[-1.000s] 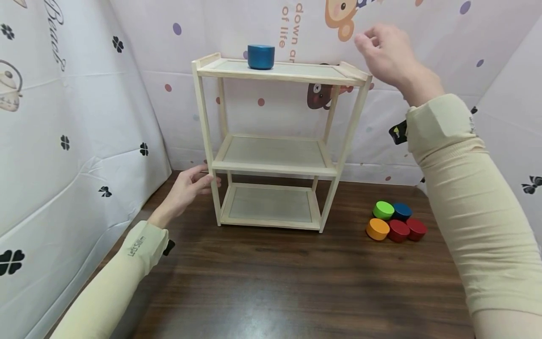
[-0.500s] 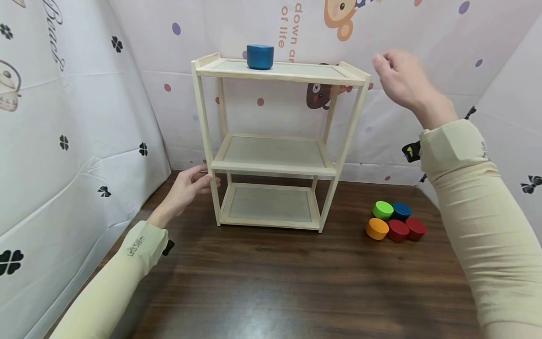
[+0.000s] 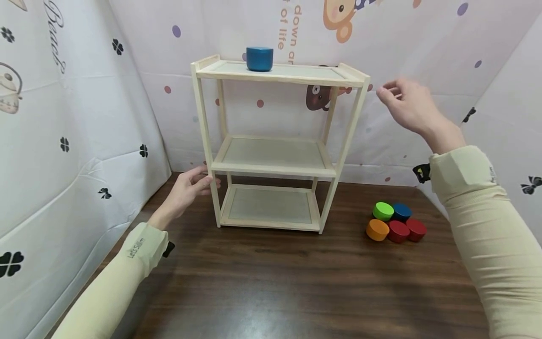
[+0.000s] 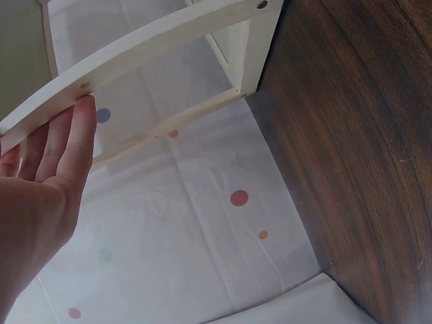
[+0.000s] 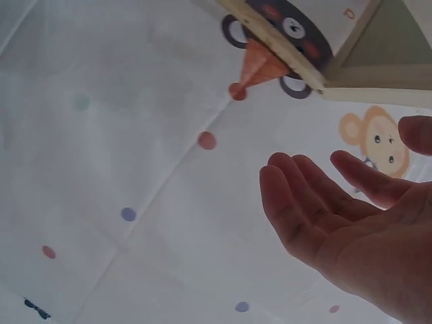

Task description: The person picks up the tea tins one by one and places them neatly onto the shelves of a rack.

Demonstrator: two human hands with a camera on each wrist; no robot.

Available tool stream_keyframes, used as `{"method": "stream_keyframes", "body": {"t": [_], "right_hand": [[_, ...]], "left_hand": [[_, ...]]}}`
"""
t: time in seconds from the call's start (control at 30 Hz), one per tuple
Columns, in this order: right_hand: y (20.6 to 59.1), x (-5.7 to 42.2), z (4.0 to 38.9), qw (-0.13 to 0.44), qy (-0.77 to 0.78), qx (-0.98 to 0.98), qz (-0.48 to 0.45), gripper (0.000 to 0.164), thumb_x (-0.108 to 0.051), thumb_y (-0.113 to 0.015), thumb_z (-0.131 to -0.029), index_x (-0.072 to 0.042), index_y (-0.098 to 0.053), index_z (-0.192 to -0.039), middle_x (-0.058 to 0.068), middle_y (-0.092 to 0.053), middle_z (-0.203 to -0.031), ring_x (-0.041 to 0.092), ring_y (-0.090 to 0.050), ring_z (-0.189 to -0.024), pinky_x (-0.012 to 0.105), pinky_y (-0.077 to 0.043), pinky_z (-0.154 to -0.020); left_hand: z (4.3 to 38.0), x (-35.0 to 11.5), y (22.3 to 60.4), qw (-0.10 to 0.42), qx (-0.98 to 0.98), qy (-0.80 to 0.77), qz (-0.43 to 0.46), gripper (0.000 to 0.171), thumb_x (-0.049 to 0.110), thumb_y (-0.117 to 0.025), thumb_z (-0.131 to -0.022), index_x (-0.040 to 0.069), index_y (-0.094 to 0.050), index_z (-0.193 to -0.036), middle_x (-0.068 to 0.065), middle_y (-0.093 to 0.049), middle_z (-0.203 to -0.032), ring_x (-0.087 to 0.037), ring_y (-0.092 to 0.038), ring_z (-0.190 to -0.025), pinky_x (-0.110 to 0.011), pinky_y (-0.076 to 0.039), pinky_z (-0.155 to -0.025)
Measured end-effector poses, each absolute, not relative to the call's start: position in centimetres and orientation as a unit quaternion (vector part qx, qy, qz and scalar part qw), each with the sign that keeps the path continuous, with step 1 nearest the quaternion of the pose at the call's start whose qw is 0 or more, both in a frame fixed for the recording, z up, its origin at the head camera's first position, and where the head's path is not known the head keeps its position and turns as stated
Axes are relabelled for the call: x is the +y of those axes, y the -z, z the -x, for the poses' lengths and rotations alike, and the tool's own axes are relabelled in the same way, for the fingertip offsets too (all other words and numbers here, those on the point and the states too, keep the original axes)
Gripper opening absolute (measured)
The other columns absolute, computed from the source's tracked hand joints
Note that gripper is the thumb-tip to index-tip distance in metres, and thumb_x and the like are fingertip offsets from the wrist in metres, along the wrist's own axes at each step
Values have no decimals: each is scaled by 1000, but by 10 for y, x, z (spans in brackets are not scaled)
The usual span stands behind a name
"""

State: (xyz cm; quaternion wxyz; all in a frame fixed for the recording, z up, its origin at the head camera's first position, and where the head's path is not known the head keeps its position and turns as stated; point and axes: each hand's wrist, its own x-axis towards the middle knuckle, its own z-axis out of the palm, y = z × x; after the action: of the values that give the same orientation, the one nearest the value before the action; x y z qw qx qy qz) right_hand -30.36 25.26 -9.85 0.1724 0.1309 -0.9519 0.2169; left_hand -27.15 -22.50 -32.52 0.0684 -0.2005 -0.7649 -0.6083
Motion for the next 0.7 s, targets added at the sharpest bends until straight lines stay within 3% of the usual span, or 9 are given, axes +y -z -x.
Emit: {"method": "stream_keyframes", "body": {"t": [0.3, 0.53, 0.6, 0.7], "right_hand": [[127, 272, 305, 164, -210, -957, -119, 67, -47, -32, -102, 5, -33, -145, 35, -44, -139, 51, -43, -126, 67, -39, -100], [149, 286, 307, 142, -210, -961, -110, 71, -51, -34, -101, 4, -31, -146, 37, -43, -138, 52, -44, -122, 68, -41, -95], [156, 290, 306, 136, -209, -963, -106, 72, -52, -34, -100, 4, -31, -146, 37, -43, -138, 52, -44, -122, 68, -42, -94], [166, 293, 307, 136, -206, -963, -103, 73, -53, -36, -100, 4, -33, -145, 36, -44, -136, 51, -46, -121, 68, -44, -93]], "left_hand": [[271, -226, 327, 68, -759, 615, 202, 41, 18, -51, -101, -4, -48, -135, 4, -71, -99, -20, -69, -103, -40, -58, -91], [271, -226, 327, 65, -768, 607, 196, 41, 20, -51, -101, -1, -48, -137, -34, -61, -116, -24, -68, -105, -42, -57, -92], [271, -225, 327, 66, -768, 605, 197, 42, 20, -51, -101, -2, -48, -136, -33, -62, -115, -23, -68, -105, -42, -57, -92], [271, -226, 326, 68, -768, 604, 200, 42, 21, -51, -101, -1, -48, -136, -19, -70, -109, -22, -69, -104, -42, -58, -92]]}}
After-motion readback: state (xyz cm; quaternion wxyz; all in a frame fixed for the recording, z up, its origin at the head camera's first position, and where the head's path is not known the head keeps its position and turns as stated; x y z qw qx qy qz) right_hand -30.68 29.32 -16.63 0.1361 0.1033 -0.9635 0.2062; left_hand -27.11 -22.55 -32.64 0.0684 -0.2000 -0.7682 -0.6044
